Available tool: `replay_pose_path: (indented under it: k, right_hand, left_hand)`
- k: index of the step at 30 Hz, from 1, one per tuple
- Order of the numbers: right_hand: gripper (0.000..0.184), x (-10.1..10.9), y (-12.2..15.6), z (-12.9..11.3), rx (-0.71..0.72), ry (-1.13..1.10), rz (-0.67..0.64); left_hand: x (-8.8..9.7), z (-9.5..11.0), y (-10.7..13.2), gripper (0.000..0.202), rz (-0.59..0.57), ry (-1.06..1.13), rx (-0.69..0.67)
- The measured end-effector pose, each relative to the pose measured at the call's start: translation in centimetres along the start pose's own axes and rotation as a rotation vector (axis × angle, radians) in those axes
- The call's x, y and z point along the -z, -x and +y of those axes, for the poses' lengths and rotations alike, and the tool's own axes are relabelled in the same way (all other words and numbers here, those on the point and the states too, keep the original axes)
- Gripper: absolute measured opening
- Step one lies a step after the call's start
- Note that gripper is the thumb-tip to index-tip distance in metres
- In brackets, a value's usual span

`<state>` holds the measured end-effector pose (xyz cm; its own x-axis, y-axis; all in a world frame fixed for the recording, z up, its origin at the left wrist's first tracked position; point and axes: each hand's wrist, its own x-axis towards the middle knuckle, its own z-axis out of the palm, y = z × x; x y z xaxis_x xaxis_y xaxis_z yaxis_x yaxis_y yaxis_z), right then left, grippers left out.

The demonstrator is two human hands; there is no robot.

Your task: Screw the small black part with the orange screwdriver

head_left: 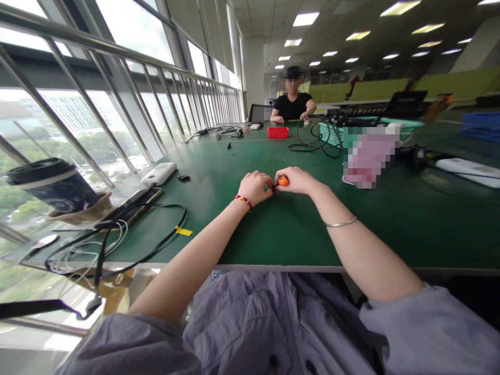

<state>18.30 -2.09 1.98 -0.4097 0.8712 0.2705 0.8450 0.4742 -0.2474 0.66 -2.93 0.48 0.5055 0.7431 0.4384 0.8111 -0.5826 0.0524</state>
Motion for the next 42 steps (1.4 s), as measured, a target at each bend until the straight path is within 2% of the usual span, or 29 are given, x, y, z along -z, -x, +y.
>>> replay_pose_path:
  k: [9, 23, 42]
  right_hand:
    - [0.02, -0.25, -0.16, 0.24, 0.027, 0.001, 0.013]
    - [0.019, -0.34, -0.23, 0.33, -0.007, -0.014, -0.047]
    - [0.018, 0.15, 0.06, 0.05, 0.003, -0.038, 0.023]
  left_hand:
    - [-0.09, 0.08, -0.07, 0.014, -0.017, 0.027, 0.041]
    - [-0.04, 0.53, -0.01, 0.015, 0.008, -0.099, -0.062]
    - [0.17, 0.04, 0.06, 0.013, 0.073, 0.011, 0.035]
